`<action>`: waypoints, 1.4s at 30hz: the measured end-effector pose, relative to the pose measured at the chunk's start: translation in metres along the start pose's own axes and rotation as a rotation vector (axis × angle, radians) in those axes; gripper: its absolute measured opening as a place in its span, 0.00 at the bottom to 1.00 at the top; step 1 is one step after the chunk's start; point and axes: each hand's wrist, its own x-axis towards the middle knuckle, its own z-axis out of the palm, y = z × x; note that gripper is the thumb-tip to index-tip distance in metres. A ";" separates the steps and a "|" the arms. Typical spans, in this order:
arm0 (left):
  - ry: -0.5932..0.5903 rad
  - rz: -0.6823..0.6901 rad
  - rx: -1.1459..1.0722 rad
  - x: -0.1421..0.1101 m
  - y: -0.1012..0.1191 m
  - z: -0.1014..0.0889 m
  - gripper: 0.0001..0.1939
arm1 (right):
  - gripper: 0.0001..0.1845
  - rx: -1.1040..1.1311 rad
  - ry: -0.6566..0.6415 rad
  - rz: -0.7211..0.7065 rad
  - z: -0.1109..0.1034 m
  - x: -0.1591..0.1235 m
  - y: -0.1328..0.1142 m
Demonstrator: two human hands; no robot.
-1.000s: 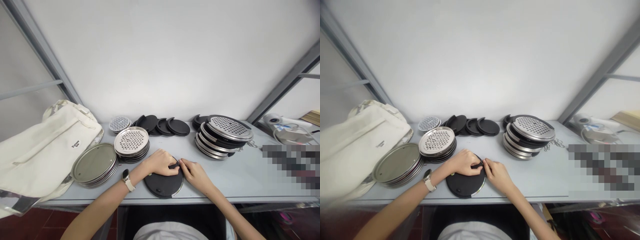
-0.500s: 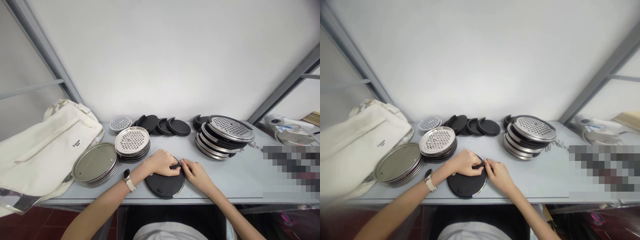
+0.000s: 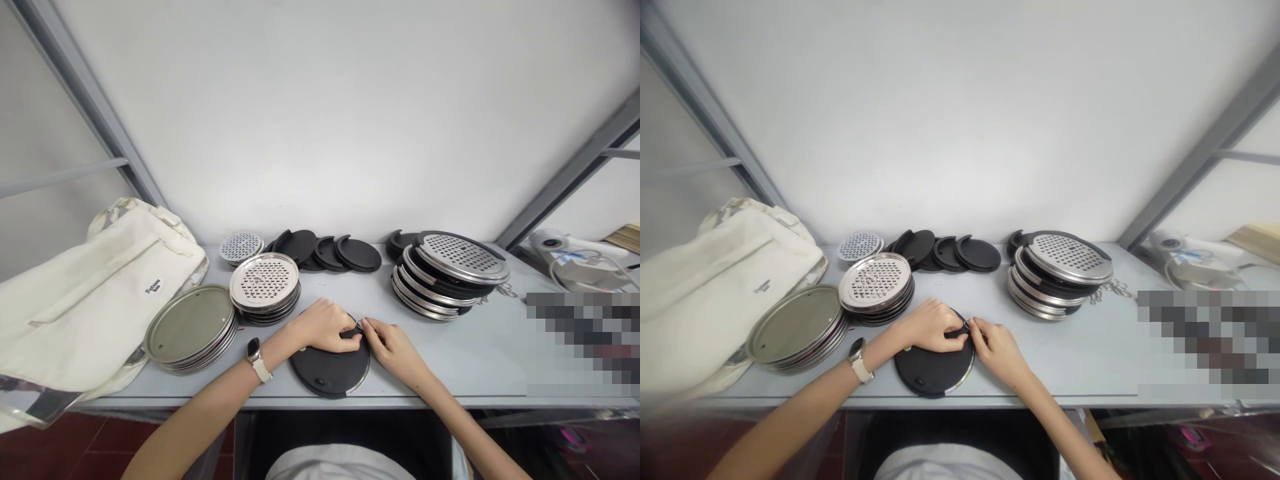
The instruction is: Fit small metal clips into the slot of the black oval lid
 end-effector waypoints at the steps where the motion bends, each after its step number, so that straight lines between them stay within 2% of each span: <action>1: 0.000 0.002 0.008 0.000 0.000 0.000 0.21 | 0.21 0.005 0.000 0.000 0.000 0.000 0.000; 13: -0.001 -0.007 0.021 0.000 -0.005 -0.003 0.18 | 0.20 0.051 0.028 -0.002 0.001 -0.001 0.001; 42: -0.027 0.043 0.029 -0.001 -0.001 -0.002 0.20 | 0.19 -0.128 0.011 -0.045 0.002 0.000 0.000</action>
